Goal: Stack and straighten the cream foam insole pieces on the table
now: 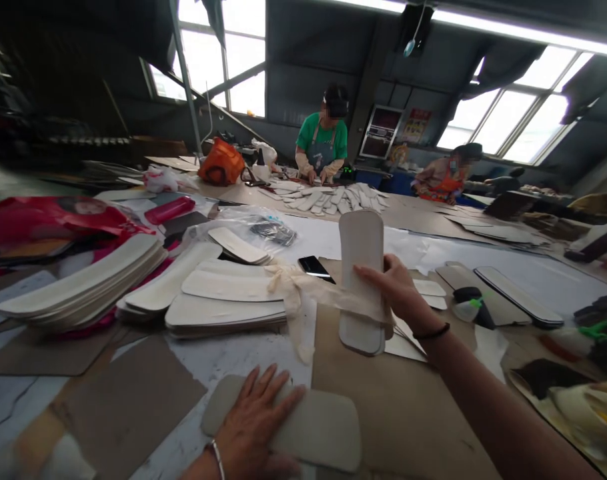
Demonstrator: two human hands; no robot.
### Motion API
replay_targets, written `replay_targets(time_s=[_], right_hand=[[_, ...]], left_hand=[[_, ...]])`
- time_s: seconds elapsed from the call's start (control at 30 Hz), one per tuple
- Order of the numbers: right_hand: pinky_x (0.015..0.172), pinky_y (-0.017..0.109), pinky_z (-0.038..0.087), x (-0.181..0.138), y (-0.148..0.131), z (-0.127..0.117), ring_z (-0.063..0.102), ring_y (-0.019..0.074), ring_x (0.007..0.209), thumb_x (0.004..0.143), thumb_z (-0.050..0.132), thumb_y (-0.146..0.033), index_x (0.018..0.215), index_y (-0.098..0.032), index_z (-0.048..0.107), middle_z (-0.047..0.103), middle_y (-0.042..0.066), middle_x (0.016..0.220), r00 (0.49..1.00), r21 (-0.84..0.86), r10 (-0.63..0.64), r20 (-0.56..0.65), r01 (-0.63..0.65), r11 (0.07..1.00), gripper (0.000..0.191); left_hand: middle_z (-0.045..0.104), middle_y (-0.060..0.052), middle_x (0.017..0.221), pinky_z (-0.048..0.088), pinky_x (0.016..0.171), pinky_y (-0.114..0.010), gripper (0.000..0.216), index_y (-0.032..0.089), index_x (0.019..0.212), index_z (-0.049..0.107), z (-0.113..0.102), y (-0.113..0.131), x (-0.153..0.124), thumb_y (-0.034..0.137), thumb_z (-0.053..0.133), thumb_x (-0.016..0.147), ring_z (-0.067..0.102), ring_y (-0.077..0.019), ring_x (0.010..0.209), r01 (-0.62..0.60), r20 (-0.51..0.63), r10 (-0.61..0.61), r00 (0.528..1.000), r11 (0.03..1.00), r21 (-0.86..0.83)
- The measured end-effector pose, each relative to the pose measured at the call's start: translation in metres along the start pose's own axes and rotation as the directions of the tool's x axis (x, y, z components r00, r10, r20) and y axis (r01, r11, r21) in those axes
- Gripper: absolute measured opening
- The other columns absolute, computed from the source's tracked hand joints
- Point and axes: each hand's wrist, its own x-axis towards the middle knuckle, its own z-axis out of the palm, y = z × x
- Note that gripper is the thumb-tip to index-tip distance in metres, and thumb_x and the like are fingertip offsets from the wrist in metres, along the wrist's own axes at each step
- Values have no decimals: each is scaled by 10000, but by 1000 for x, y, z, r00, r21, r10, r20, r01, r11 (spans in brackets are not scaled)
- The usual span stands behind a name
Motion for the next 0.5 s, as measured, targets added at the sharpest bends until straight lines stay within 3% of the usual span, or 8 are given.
replay_targets(time_s=[0.1,0.2,0.27,0.3,0.33,0.4,0.47,0.5], right_hand=[[579,308,472,-10,-7,-19,571,209,731,560,731,-605,914,-168,512,584,38,832,976,-72,-84,-200,71,995,603],[597,347,452,-24,-19,-44,540,221,708,573,697,-641,941,-200,479,541,27,806,831,-322,-309,-463,167,932,614],[641,395,447,-36,-28,-61,542,255,746,589,657,-684,986,-214,472,538,52,851,730,-469,-438,-524,182,864,642],[654,417,445,-43,-33,-68,544,272,762,575,656,-699,1001,-219,478,543,65,869,714,-498,-460,-528,178,848,666],[648,430,447,-51,-38,-73,549,285,763,542,680,-696,1004,-223,491,554,73,874,738,-482,-436,-515,171,859,687],[593,418,465,-70,-45,-75,570,287,724,467,763,-635,988,-219,530,596,76,849,878,-279,-258,-404,150,949,706],[533,369,486,-94,-47,-61,596,259,667,456,813,-558,965,-193,571,644,81,826,997,99,-17,-77,24,995,672],[532,346,499,-107,-46,-49,609,239,652,500,808,-542,959,-174,588,663,89,832,988,280,57,145,-96,955,628]], left_hand=[[363,-158,1460,146,1112,-597,803,259,1393,368,-15,5,15,577,642,708,213,-361,1376,139,-67,-137,988,990,25],[333,-232,1451,170,1120,-567,819,141,1371,406,-29,12,26,445,720,678,212,-368,1374,204,-125,-202,971,979,4],[356,-236,1438,172,1125,-559,858,120,1343,444,-35,18,28,421,777,611,239,-368,1368,188,-152,-187,970,982,-9],[382,-227,1427,182,1127,-552,858,124,1329,462,-37,21,26,429,786,595,269,-362,1360,181,-168,-183,969,983,-25],[404,-218,1417,199,1125,-546,849,129,1317,477,-39,26,23,451,783,593,302,-356,1349,172,-196,-183,963,982,-75],[426,-199,1410,233,1119,-530,853,151,1318,478,-44,36,16,538,747,607,348,-344,1328,120,-257,-205,945,943,-311],[424,-182,1417,228,1125,-508,982,166,1359,423,-48,48,7,664,711,562,342,-337,1333,-2,-243,-223,944,732,-681],[423,-175,1420,213,1132,-499,1068,168,1380,388,-49,55,1,716,701,519,327,-338,1341,-68,-207,-199,958,544,-836]])
